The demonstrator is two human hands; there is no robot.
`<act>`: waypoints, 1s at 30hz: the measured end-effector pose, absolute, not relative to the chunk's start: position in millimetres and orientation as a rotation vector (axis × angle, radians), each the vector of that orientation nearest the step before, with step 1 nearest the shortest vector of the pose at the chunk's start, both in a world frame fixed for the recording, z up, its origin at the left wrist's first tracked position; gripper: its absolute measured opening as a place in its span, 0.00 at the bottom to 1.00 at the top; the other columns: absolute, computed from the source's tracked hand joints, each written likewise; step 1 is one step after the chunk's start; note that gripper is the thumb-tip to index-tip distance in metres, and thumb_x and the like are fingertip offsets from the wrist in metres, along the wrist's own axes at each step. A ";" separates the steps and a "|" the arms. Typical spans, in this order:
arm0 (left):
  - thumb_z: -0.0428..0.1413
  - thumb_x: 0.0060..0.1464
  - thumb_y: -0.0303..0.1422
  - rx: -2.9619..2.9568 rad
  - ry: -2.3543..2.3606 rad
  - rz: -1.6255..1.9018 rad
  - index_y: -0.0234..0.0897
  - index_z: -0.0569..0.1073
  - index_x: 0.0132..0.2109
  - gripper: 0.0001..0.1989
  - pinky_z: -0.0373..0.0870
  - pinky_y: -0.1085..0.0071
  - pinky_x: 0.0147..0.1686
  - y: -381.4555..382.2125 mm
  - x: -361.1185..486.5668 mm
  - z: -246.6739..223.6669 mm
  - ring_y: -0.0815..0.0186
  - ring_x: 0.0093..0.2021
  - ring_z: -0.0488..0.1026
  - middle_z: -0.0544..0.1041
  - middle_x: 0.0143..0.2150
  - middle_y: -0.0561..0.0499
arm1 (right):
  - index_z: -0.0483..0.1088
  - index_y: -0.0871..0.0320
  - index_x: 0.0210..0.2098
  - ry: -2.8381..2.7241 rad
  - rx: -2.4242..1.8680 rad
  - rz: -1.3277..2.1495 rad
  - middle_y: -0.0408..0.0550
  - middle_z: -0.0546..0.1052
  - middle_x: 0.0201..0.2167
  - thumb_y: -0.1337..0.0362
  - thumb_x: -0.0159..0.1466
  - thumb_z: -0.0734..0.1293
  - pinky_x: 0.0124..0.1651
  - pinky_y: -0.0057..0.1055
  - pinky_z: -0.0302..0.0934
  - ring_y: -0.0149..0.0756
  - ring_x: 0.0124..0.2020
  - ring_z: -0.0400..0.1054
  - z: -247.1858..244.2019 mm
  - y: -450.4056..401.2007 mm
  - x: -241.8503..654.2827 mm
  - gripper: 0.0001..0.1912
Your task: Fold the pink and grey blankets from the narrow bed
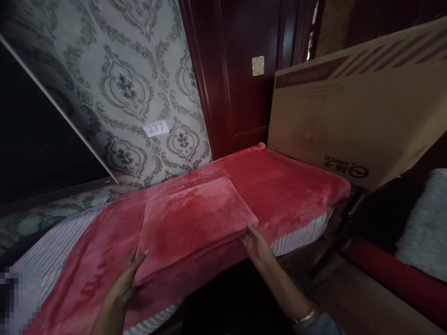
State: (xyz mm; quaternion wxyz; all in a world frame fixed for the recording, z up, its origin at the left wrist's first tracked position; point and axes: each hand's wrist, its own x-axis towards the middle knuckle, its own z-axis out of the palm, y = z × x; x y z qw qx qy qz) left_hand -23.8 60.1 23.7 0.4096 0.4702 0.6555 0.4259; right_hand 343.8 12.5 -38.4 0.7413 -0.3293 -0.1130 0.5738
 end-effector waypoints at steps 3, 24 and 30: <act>0.57 0.56 0.46 0.978 1.543 1.062 0.47 0.57 0.72 0.39 0.79 0.58 0.50 53.8 -14.1 30.9 0.54 0.65 0.71 0.69 0.68 0.44 | 0.74 0.53 0.38 -0.255 -0.672 1.312 0.46 0.81 0.43 0.53 0.48 0.81 0.57 0.44 0.71 0.47 0.53 0.74 -30.5 8.8 317.7 0.22; 0.63 0.34 0.66 1.303 1.548 1.152 0.41 0.78 0.55 0.46 0.69 0.69 0.20 20.9 -35.2 61.0 0.63 0.22 0.69 0.71 0.21 0.55 | 0.78 0.59 0.43 -0.378 -0.928 1.136 0.51 0.82 0.43 0.53 0.45 0.81 0.52 0.44 0.70 0.51 0.46 0.76 -19.8 30.1 316.2 0.28; 0.62 0.33 0.64 1.676 1.559 1.175 0.39 0.81 0.46 0.40 0.75 0.66 0.31 108.9 -3.7 99.9 0.58 0.32 0.76 0.79 0.30 0.50 | 0.76 0.58 0.50 -0.390 -0.807 1.181 0.54 0.81 0.49 0.48 0.51 0.80 0.56 0.46 0.69 0.52 0.51 0.75 -19.7 10.0 299.0 0.32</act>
